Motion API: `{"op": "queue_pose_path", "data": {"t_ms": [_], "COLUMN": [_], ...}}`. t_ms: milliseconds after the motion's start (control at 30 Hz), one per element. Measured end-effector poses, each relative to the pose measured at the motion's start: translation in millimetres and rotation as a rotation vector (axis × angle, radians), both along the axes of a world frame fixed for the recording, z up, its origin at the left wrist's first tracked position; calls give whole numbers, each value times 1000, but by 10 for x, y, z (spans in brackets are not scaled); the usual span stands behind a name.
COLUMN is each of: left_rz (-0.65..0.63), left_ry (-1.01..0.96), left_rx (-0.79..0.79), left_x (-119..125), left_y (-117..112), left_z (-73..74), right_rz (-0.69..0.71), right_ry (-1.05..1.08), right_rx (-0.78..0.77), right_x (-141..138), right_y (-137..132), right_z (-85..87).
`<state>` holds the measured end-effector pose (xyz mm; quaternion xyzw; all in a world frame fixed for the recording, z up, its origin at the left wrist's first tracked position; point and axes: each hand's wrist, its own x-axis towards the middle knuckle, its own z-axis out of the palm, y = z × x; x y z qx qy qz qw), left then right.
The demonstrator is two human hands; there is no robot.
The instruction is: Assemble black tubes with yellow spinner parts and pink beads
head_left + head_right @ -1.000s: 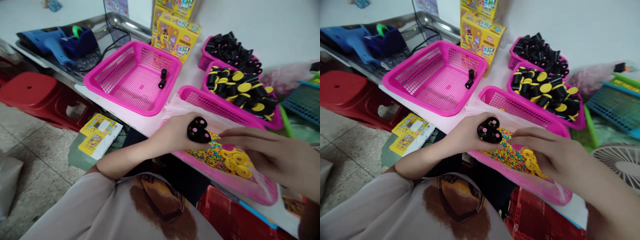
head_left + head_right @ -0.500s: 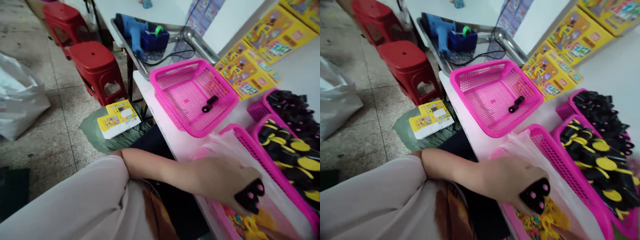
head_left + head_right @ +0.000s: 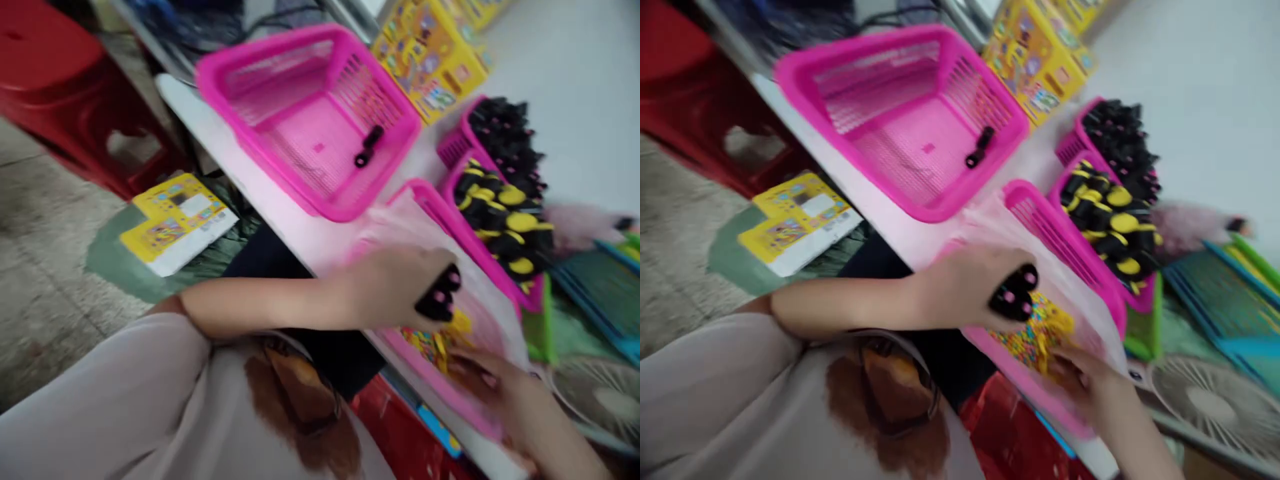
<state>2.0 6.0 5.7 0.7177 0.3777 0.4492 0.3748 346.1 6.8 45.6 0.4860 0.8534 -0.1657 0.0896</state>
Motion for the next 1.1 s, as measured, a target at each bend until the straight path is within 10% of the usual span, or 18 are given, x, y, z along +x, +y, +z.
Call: {"op": "queue_pose_path", "data": {"t_ms": [700, 1100], "left_rz": [137, 37], "left_ry": [190, 171], "left_rx": [40, 118], "left_x": [-22, 107], "left_y": [-96, -263], "left_z": [67, 223], "right_rz": [-230, -172], "right_ry": [400, 1176], "right_rx": [541, 928], "right_x": [-102, -1210], "right_y": [-437, -507], "right_z": [8, -239]}}
